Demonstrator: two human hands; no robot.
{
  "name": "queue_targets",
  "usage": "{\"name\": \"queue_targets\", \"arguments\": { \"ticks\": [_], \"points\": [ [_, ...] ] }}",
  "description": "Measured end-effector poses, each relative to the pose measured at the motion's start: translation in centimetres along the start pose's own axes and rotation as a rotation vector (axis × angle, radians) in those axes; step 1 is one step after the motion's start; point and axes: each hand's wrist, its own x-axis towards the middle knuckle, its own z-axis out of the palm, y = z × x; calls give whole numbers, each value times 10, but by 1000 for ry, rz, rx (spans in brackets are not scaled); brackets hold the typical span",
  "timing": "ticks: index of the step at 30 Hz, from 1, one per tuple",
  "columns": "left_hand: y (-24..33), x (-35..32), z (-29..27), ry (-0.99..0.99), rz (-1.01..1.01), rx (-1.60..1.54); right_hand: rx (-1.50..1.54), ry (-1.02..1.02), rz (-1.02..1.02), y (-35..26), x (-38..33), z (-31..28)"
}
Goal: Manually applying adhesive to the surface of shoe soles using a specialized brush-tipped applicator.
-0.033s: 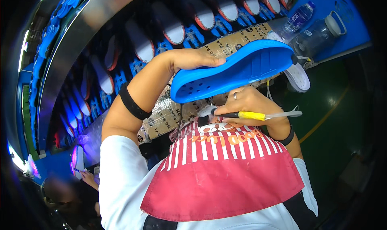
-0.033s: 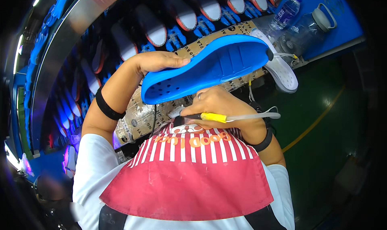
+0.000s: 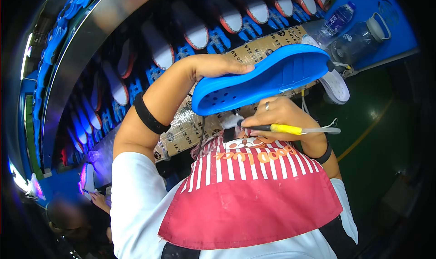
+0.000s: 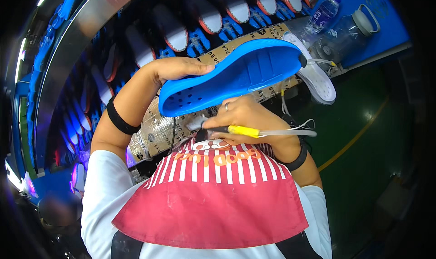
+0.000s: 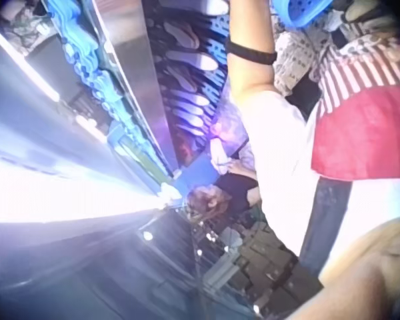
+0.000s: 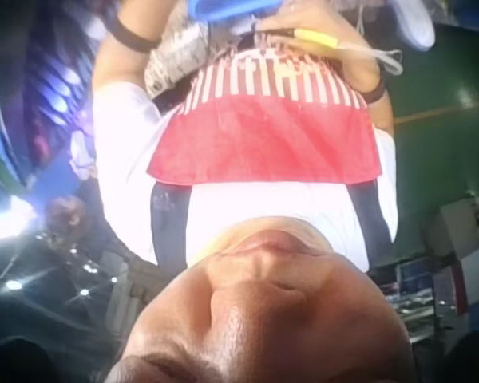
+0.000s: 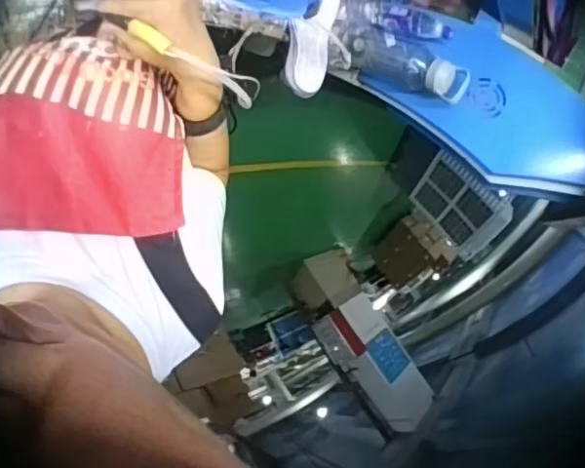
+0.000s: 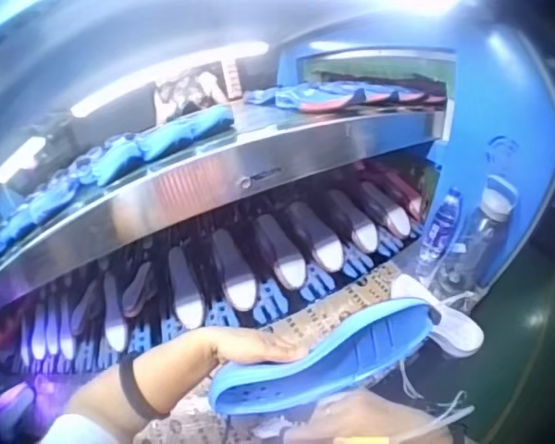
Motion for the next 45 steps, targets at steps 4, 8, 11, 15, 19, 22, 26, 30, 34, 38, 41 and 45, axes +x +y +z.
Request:
{"name": "queue_targets", "arguments": {
  "ticks": [4, 8, 11, 15, 19, 22, 26, 30, 34, 38, 41, 45],
  "points": [
    [-3, 3, 1, 33, -65, -15, -69, 220, -3, 3, 6, 6],
    [-12, 5, -8, 6, 49, 174, 10, 59, -9, 11, -2, 12],
    [-9, -2, -8, -9, -129, 169, 45, 8, 74, 2, -7, 2],
    [-12, -2, -10, 10, -135, 213, -25, 172, 49, 8, -9, 7],
    [-27, 1, -15, 35, -204, 138, -16, 86, 60, 12, -20, 3],
    [-42, 0, -16, 24, -207, -70, 30, 21, 76, 8, -22, -5],
    [-59, 1, -12, 101, -154, -284, -108, 188, 80, 15, -26, -2],
    [-89, 13, -3, 295, -104, -449, -42, 115, 226, 14, -40, -1],
    [-121, 33, 16, 548, 301, -640, 7, 278, 211, 18, -48, -1],
    [-134, 39, 28, 819, 1002, -843, 68, 424, 261, 20, -53, 1],
    [-141, 23, 40, 279, 1002, -1346, 130, 457, 414, 14, -55, 2],
    [-170, 31, 61, 64, 772, -1648, 238, 524, 445, 19, -58, 8]
  ]
}}
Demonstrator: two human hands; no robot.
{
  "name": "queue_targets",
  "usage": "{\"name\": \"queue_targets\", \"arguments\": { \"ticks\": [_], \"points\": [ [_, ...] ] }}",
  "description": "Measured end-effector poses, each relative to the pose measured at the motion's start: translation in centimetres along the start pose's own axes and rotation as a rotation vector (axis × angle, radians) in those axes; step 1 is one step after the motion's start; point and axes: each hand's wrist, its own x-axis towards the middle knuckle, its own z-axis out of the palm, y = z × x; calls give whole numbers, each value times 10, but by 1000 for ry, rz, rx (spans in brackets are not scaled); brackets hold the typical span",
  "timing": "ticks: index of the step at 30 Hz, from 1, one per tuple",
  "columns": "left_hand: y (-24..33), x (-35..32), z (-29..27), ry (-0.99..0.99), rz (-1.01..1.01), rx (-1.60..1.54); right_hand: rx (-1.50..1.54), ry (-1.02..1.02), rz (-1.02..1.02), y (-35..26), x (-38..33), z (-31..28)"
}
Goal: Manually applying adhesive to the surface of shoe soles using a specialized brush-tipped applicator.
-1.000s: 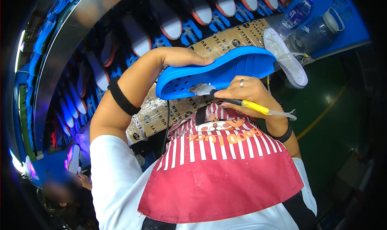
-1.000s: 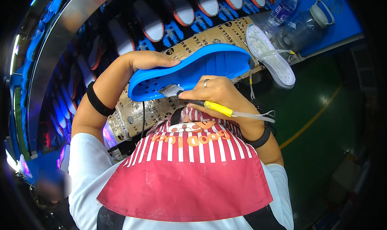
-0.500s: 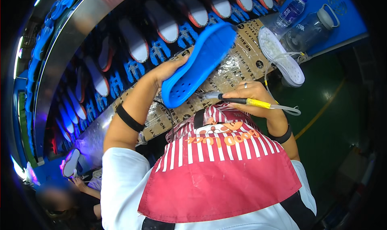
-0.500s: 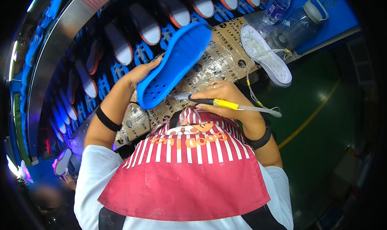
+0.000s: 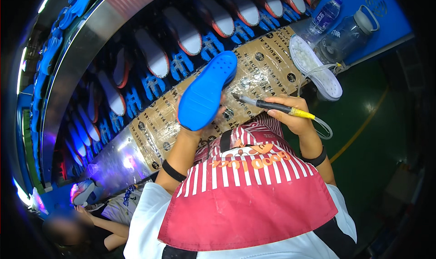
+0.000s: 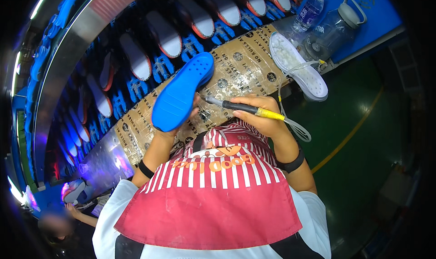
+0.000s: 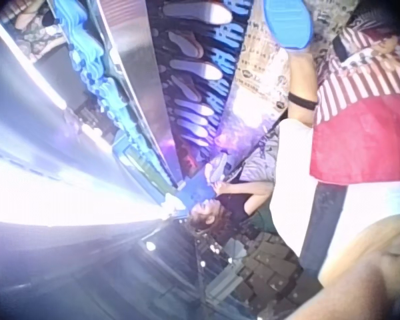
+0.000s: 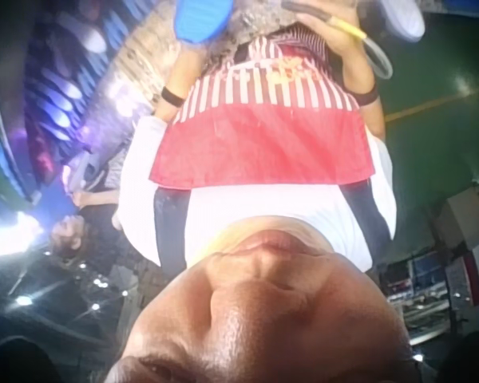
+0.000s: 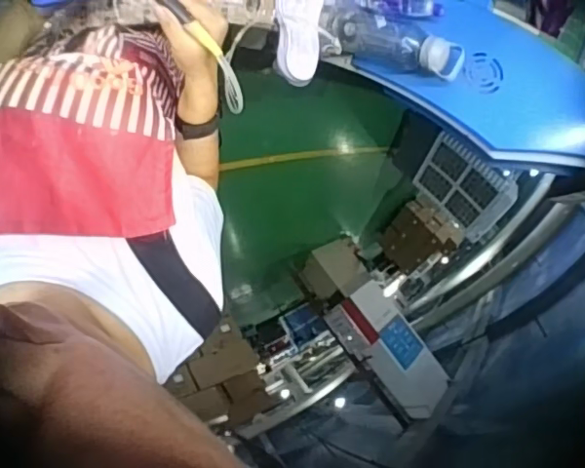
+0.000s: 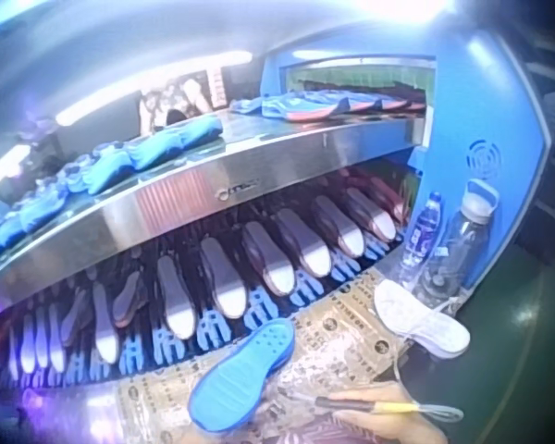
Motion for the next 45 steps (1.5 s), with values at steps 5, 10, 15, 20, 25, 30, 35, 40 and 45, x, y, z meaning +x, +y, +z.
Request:
{"name": "queue_targets", "arguments": {
  "ticks": [5, 10, 15, 20, 25, 30, 35, 40, 45],
  "points": [
    [-33, -6, -14, -46, -191, -65, 83, 91, 103, 5, 0, 1],
    [-48, 3, 6, -22, -222, 1, 61, 176, 53, -18, 22, 10],
    [-56, 13, 29, -102, -153, 58, -61, 385, -137, -48, 54, 26],
    [-66, 16, 50, -179, -171, 108, -523, 492, -392, -42, 79, 24],
    [-74, 21, 49, -177, 47, -124, -711, 332, -462, -37, 75, 48],
    [-56, 20, 43, -93, 135, 109, -361, 317, -531, -45, 73, 45],
    [-55, 24, 46, 33, 235, 245, -581, 291, -594, -38, 72, 57],
    [-45, 26, 54, -192, 265, 267, -190, 80, -604, -53, 65, 57],
    [-50, 29, 69, 161, 425, 458, -373, 319, -550, -41, 66, 61]
  ]
}}
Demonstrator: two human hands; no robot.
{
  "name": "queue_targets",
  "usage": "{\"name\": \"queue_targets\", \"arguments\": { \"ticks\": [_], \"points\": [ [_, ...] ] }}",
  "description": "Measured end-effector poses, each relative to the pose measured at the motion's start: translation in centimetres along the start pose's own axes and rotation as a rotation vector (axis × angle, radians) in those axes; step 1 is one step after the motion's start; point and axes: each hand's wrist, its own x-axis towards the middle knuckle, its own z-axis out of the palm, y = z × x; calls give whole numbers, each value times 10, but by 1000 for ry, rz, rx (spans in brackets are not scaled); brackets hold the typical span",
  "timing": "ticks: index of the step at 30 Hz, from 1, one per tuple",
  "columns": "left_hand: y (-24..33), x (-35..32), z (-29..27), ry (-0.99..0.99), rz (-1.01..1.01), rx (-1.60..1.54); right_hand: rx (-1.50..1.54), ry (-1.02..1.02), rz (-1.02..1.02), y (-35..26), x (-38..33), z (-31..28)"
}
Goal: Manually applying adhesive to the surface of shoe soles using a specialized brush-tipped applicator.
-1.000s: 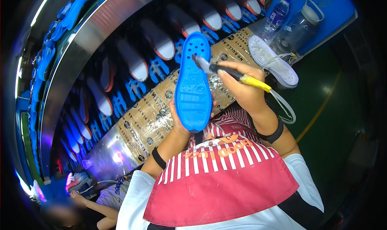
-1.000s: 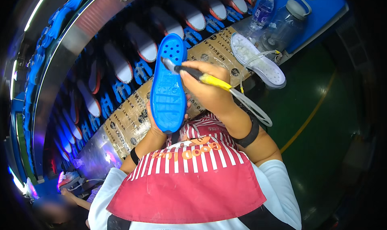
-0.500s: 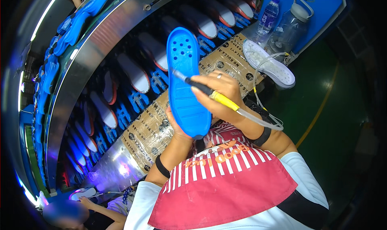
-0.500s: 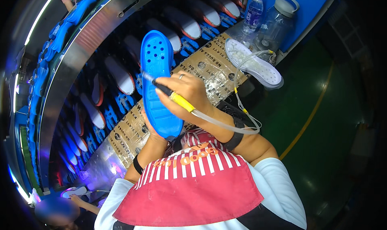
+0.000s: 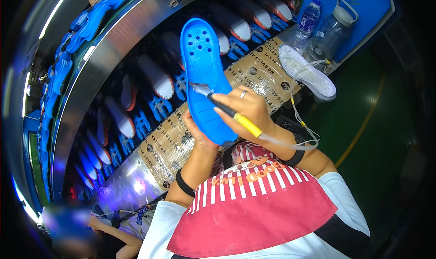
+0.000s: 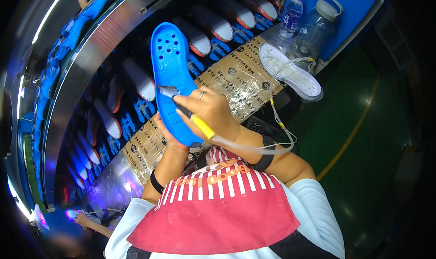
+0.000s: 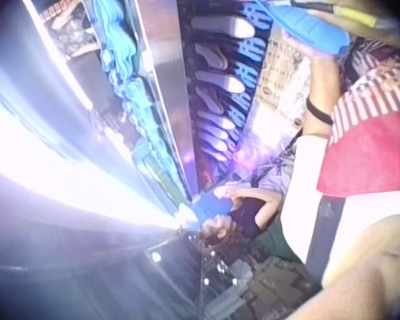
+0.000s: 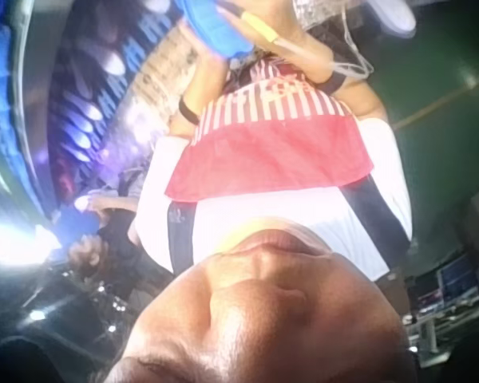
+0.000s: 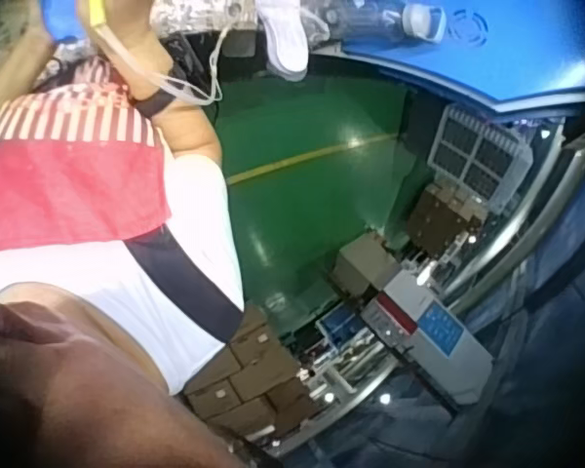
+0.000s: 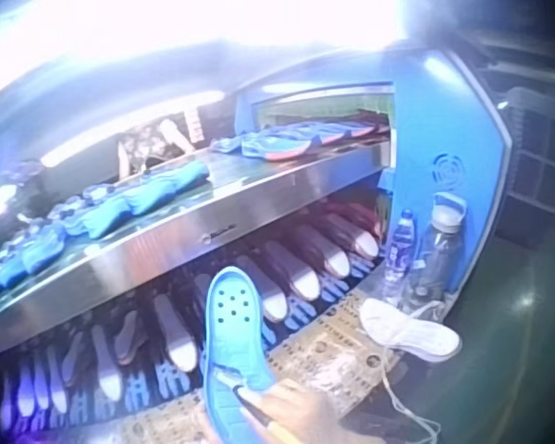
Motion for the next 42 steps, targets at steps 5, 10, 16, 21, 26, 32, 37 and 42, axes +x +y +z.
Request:
{"name": "queue_targets", "arguments": {
  "ticks": [5, 10, 16, 21, 26, 32, 37, 42],
  "points": [
    [2, 0, 2, -316, -74, -157, 196, -345, -109, -11, -7, 1],
    [13, -4, 10, -270, 10, -117, 223, -204, 24, -8, -9, -5],
    [25, 7, -5, -438, -58, -217, 418, -579, 29, -19, -12, -7],
    [39, 6, -5, -366, -65, -238, 414, -448, 239, -13, -14, -20],
    [38, 6, -5, -428, -85, -257, 520, -559, 263, -22, -23, -18],
    [51, 8, 3, -385, -68, -195, 542, -410, 272, -19, -19, -26],
    [57, 9, 17, -339, -7, -79, 288, -369, 101, -19, -25, -25],
    [60, 17, 14, -429, -59, -65, 541, -499, 164, -24, -23, -24]
  ]
}}
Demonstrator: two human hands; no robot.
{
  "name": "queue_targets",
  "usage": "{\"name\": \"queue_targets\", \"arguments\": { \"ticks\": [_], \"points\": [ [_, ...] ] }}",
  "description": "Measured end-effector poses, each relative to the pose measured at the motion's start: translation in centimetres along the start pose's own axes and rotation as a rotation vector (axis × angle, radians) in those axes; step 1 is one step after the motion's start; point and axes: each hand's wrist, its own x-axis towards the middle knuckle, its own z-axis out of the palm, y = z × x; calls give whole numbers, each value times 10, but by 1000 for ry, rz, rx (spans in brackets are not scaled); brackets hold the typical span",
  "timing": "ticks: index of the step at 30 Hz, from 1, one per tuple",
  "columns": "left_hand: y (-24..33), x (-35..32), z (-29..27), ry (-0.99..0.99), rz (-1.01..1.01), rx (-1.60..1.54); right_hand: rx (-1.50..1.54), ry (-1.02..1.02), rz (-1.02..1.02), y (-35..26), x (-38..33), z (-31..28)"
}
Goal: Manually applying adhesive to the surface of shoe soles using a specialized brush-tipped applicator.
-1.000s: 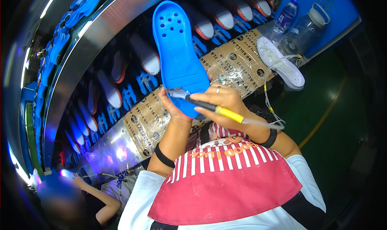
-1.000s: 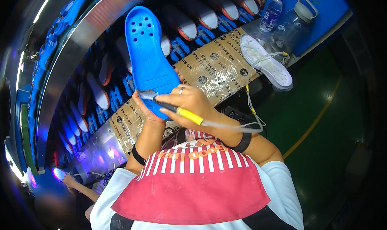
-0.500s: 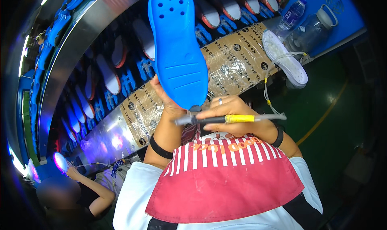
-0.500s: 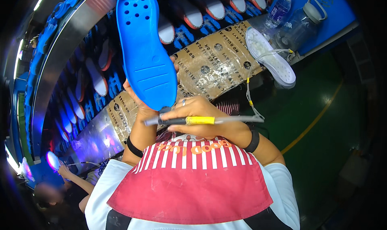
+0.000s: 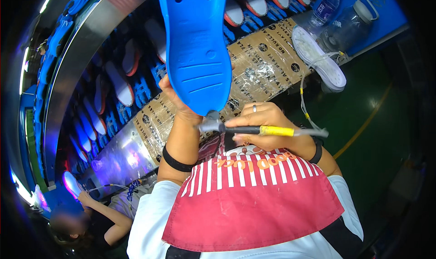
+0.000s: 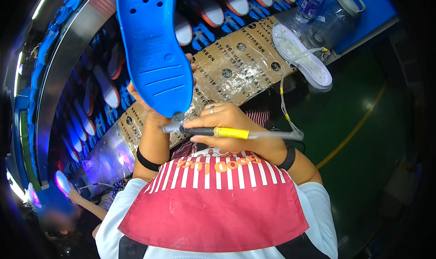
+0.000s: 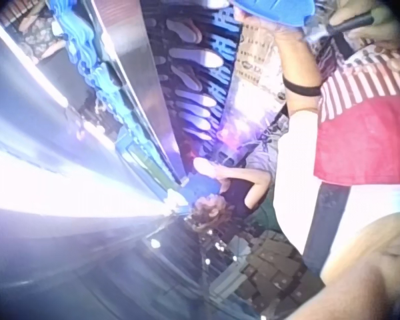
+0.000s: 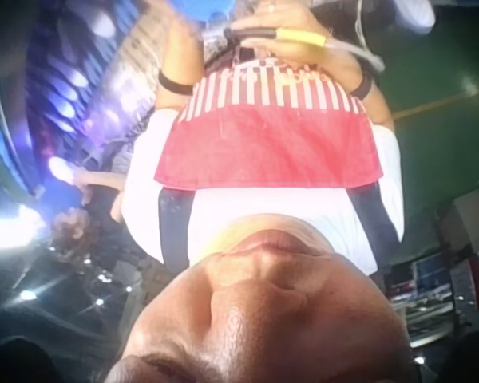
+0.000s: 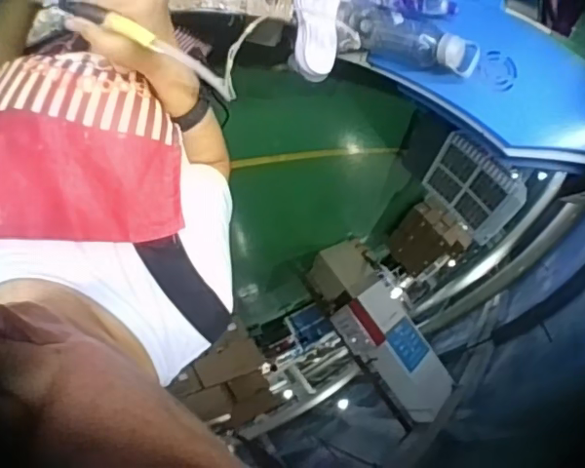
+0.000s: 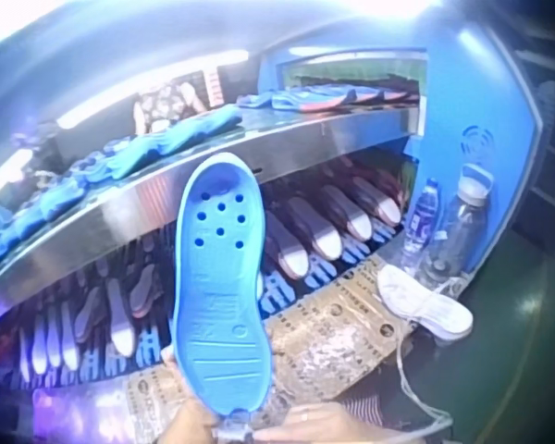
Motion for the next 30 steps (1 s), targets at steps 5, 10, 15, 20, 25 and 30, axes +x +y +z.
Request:
{"name": "queue_targets", "arguments": {
  "ticks": [5, 10, 15, 20, 25, 30],
  "points": [
    [12, 3, 6, -111, -76, -72, -5, 124, 12, 2, -5, -13],
    [11, 2, -3, -56, -48, 19, -164, -8, -17, 6, -5, -4],
    [19, 0, -20, 61, -107, -7, 3, -81, -1, -2, -5, -19],
    [13, 17, -2, 26, -388, -24, -196, 10, -221, 8, 5, -10],
    [13, 11, 2, 141, -547, 164, -160, -248, -92, 9, -7, -14],
    [13, 16, 2, 205, -653, 281, -242, 31, -206, 8, 1, -12]
  ]
}}
